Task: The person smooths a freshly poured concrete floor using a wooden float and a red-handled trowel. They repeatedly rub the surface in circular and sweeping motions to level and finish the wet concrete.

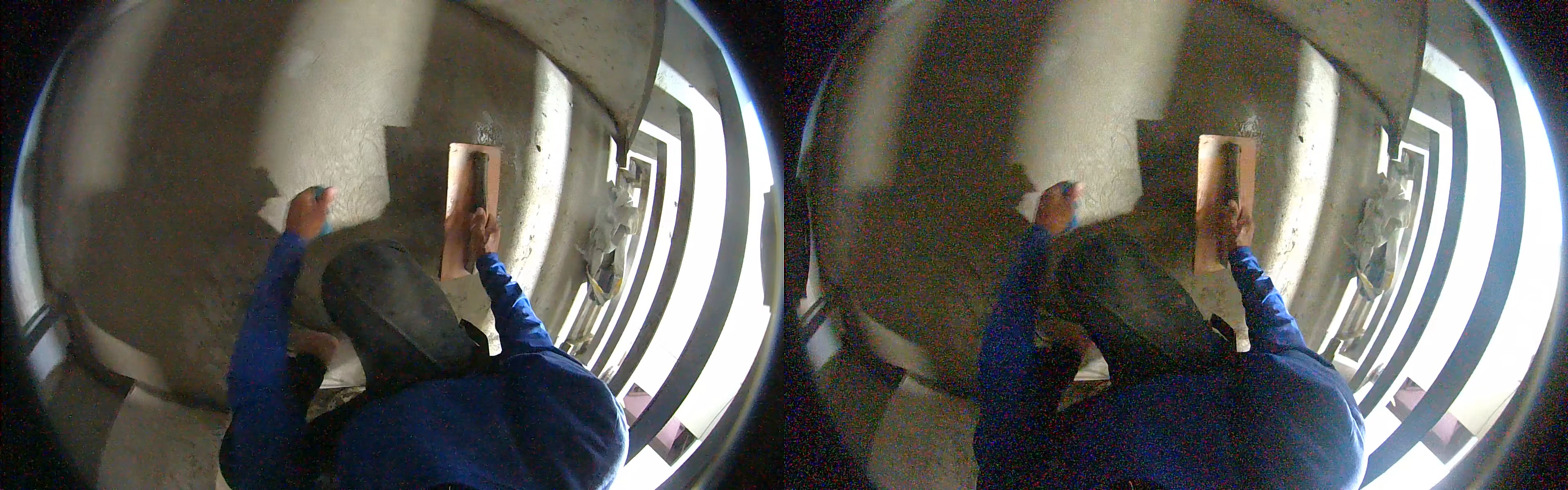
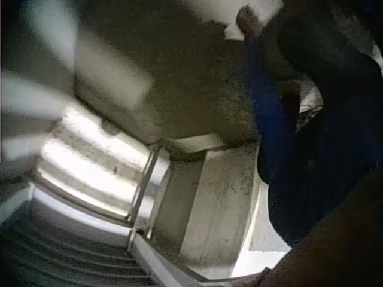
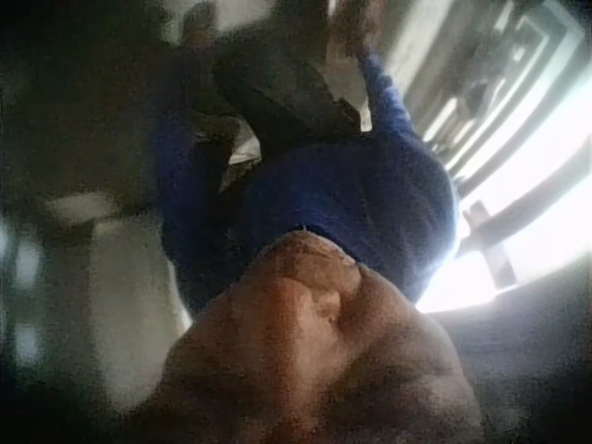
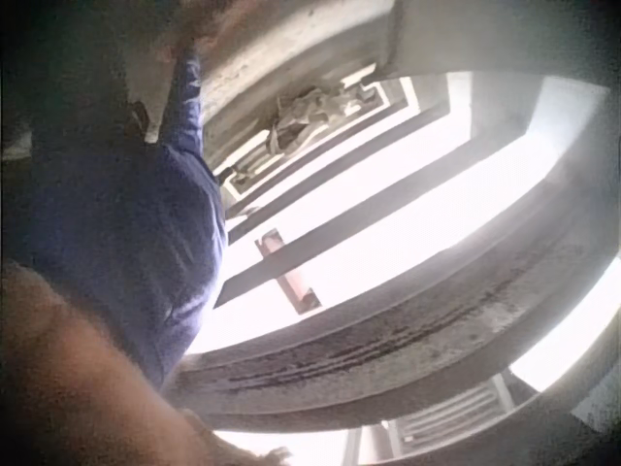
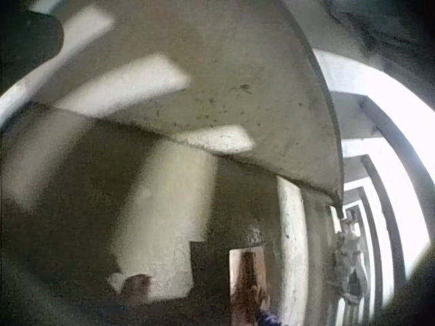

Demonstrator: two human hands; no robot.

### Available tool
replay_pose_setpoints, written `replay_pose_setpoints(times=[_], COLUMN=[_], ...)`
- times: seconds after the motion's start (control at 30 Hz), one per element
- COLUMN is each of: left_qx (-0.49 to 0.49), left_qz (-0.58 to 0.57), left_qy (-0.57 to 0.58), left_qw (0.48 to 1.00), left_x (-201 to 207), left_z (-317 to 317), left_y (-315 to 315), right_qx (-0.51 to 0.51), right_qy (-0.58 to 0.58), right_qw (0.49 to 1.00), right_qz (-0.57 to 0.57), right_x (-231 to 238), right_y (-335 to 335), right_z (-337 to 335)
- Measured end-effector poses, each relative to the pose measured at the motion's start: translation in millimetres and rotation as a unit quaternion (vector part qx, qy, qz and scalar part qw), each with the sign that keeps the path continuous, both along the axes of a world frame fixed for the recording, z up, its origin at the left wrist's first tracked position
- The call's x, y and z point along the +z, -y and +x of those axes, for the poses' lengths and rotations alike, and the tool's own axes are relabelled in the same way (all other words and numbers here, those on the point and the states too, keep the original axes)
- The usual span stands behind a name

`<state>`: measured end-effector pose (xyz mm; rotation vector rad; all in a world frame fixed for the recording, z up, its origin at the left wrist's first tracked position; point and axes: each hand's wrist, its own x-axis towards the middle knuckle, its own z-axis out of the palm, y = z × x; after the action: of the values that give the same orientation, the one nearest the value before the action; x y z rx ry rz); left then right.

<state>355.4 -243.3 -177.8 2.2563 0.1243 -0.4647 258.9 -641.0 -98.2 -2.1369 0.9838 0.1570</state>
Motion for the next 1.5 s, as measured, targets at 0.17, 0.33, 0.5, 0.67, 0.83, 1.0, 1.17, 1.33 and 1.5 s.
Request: replay_pose_setpoints(times=[0.17, 0.33, 0.5, 0.67, 0.83, 1.0, 1.17, 1.33, 1.5], left_qx=[0.085, 0.432, 0.474, 0.273, 0.077, 0.023, 0.000, 0.148, 0.318], left_qz=[-0.049, -0.441, -0.542, -0.241, -0.222, 0.035, -0.137, -0.014, -0.004], left_qy=[0.027, -0.141, -0.199, -0.141, -0.059, 0.059, 0.000, -0.020, -0.002], left_qw=[0.995, 0.774, 0.665, 0.921, 0.970, 0.997, 0.991, 0.989, 0.948], left_x=[-34.7, -43.2, 20.4, -1.2, -36.1, 4.7, 79.0, 181.0, 214.3], left_z=[11.0, -67.5, -108.9, -67.0, -54.3, -61.9, -48.2, -76.0, -139.8], left_y=[67.0, -62.4, -175.6, -90.7, 135.3, 127.3, -62.6, -241.9, -276.3], right_qx=[0.105, 0.117, 0.033, 0.061, 0.022, 0.094, 0.078, -0.177, 0.315], right_qy=[0.019, 0.082, 0.060, 0.018, 0.023, 0.089, 0.025, 0.114, 0.031], right_qw=[0.992, 0.984, 0.995, 0.994, 0.998, 0.982, 0.990, 0.903, 0.948], right_qz=[-0.064, -0.111, -0.072, -0.094, -0.057, -0.138, -0.113, 0.376, 0.012], right_x=[-1.8, -26.3, -22.2, 2.0, 4.2, -13.1, -50.4, -125.9, -143.5], right_y=[0.9, 10.6, 19.2, 30.6, 39.1, 31.4, 21.0, -30.0, -110.8], right_z=[-11.4, -35.7, -60.2, -59.9, -41.7, -28.9, 29.6, 148.7, 96.5])
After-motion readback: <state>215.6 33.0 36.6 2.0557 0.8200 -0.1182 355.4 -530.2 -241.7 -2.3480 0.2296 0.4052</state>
